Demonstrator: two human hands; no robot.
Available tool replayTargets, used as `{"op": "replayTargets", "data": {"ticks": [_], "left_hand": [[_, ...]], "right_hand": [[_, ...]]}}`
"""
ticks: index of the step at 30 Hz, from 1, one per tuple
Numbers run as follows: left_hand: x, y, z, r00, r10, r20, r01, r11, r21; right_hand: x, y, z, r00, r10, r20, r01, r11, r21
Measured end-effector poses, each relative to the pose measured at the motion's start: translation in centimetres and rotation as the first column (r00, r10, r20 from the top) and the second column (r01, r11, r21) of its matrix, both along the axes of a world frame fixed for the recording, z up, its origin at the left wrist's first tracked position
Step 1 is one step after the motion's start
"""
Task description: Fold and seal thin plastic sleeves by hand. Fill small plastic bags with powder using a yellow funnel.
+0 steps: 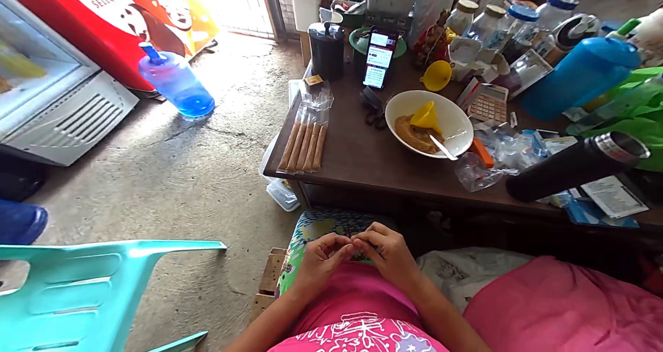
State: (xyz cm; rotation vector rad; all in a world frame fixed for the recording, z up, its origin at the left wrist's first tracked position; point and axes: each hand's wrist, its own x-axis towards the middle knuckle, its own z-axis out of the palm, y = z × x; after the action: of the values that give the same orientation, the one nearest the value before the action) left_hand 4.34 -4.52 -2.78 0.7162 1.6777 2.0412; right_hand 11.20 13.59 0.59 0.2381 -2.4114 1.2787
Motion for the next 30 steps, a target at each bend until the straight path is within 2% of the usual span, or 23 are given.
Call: {"op": "replayTargets", "data": {"ticks": [10,12,16,18,20,27,30], "left_hand": [[0.3,0.2,-0.1,0.997,-0.059,-0.053,0.057,0.998,-0.027],[0.2,0.2,-0.1,0.998,-0.039,-0.056,0.037,0.999,-0.033],[0.0,-0.1,-0.1,0.998,-0.021,-0.061,0.020,1.000,-0.021],[0.0,0.0,-0.2,0.998,-0.022,-0.061,0.021,1.000,-0.019],[-0.1,0.1,-0.3,0.998,-0.023,-0.056,0.022,1.000,-0.020],[-0.2,0.1,-0.5,0.999,-0.017,-0.050,0.016,1.000,-0.015],[-0.4,0.1,-0.5,0.998,-0.006,-0.066,0.005,1.000,-0.021]], "right_hand": [[0.0,-0.2,-0.4,0.993,-0.120,-0.012,0.121,0.990,0.069],[0.1,0.1,-0.2,0.996,-0.079,0.044,0.079,0.997,-0.002],[0.5,1.0,0.8,0.976,0.109,0.187,-0.073,0.980,-0.186],[0.6,1.3,1.1,0.961,0.170,0.217,-0.120,0.967,-0.225],[0.5,1.3,1.1,0.959,0.166,0.229,-0.111,0.965,-0.236],[0.1,1.3,1.1,0.950,0.132,0.284,-0.078,0.978,-0.193],[-0.1,0.8,0.5,0.976,0.015,0.216,-0.011,1.000,-0.020]]}}
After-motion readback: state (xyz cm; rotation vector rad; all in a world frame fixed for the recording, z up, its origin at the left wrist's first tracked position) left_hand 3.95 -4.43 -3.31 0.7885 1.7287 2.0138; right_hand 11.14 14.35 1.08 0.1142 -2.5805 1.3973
